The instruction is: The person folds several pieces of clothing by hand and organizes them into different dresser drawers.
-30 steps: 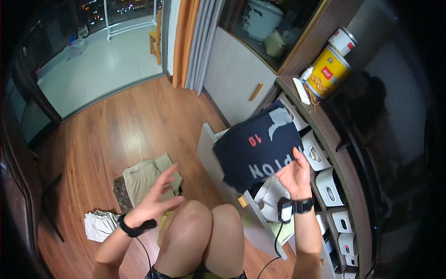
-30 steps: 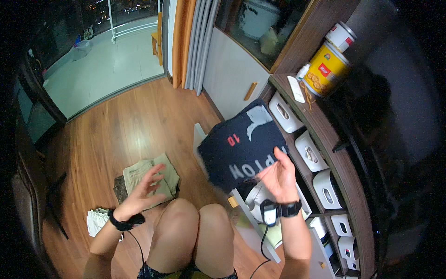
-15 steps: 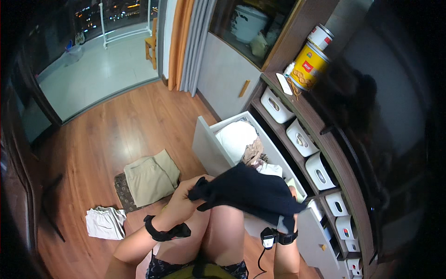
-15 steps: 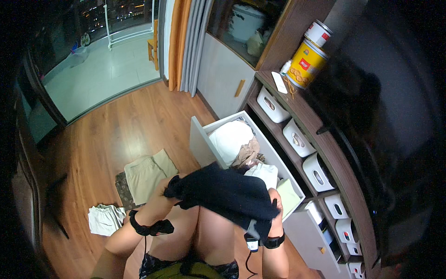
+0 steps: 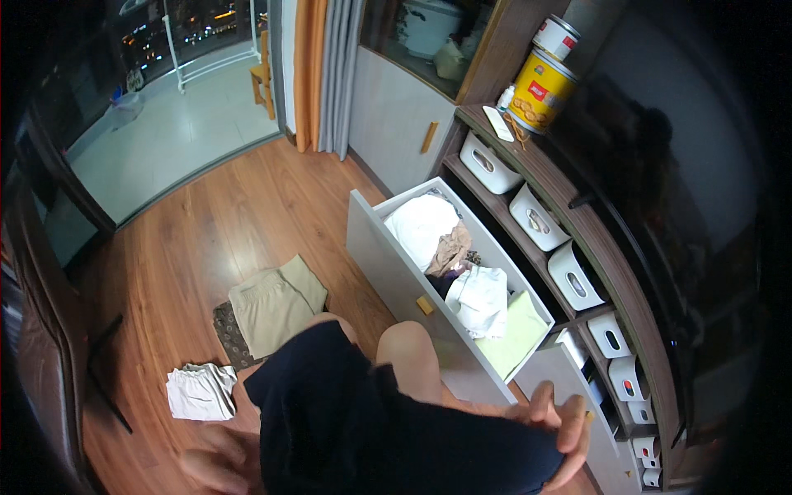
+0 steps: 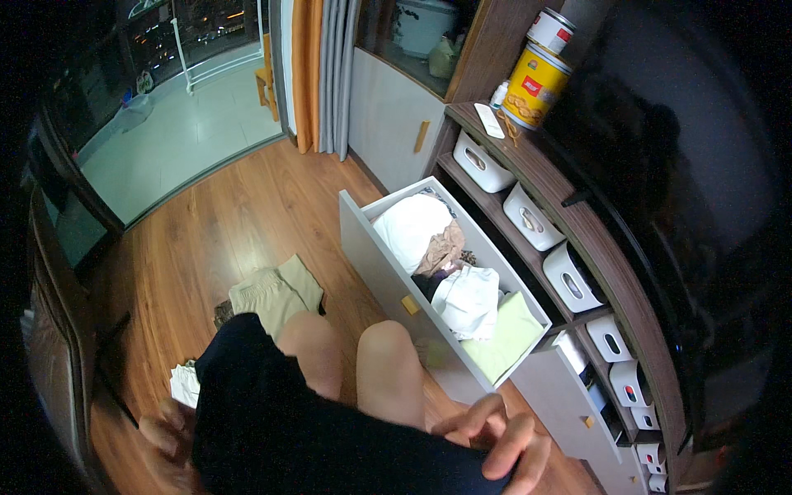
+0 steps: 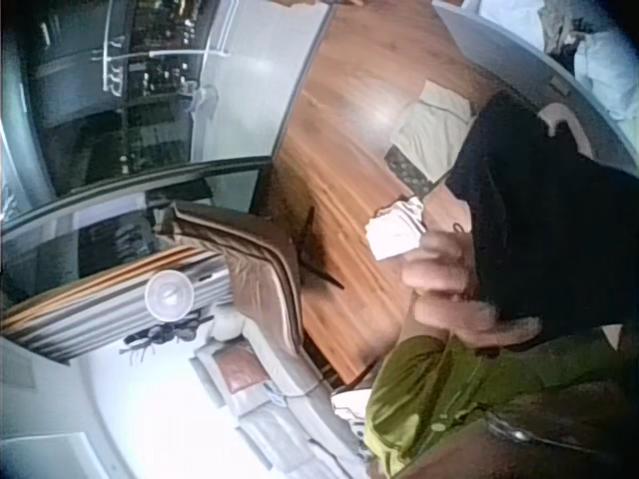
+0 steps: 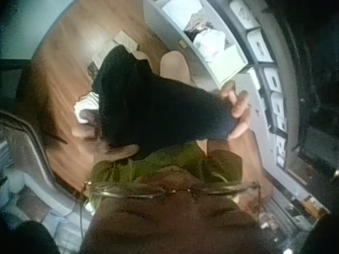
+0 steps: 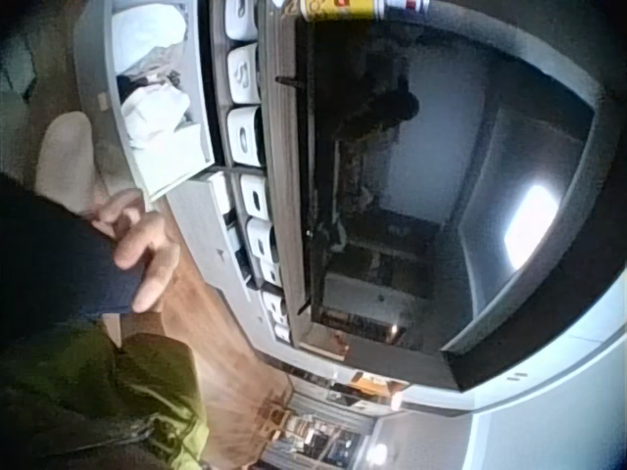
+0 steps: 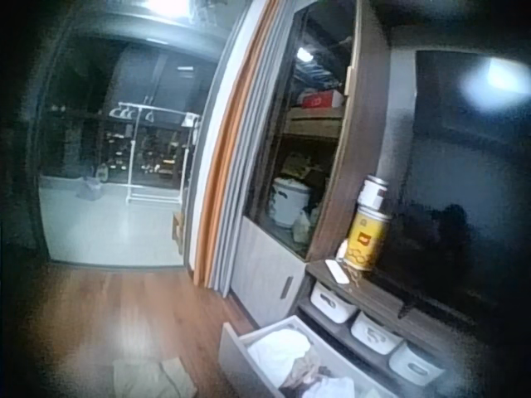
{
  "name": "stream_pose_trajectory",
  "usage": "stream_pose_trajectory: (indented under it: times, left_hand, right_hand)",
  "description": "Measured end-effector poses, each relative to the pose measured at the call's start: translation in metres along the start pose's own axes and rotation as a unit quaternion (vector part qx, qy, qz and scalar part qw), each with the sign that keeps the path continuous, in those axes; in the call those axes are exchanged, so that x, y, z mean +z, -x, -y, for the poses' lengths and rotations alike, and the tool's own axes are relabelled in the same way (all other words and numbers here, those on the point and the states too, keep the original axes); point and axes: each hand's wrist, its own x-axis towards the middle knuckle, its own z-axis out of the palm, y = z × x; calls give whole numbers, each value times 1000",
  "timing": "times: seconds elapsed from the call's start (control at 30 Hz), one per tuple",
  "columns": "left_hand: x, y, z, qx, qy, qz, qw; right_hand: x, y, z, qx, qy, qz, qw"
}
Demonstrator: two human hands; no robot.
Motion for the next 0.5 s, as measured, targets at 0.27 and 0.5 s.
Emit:
stream_pose_trajectory:
  times: [0.27,0.5]
  left_hand:
    - [13,-2,-16,-72,65,24,995]
    - [28,-11,-27,-338,139,92,926]
  right_hand:
    - [8,3,44,185,-136,-21,973]
    - [-22,-23,15,7,-82,385,919]
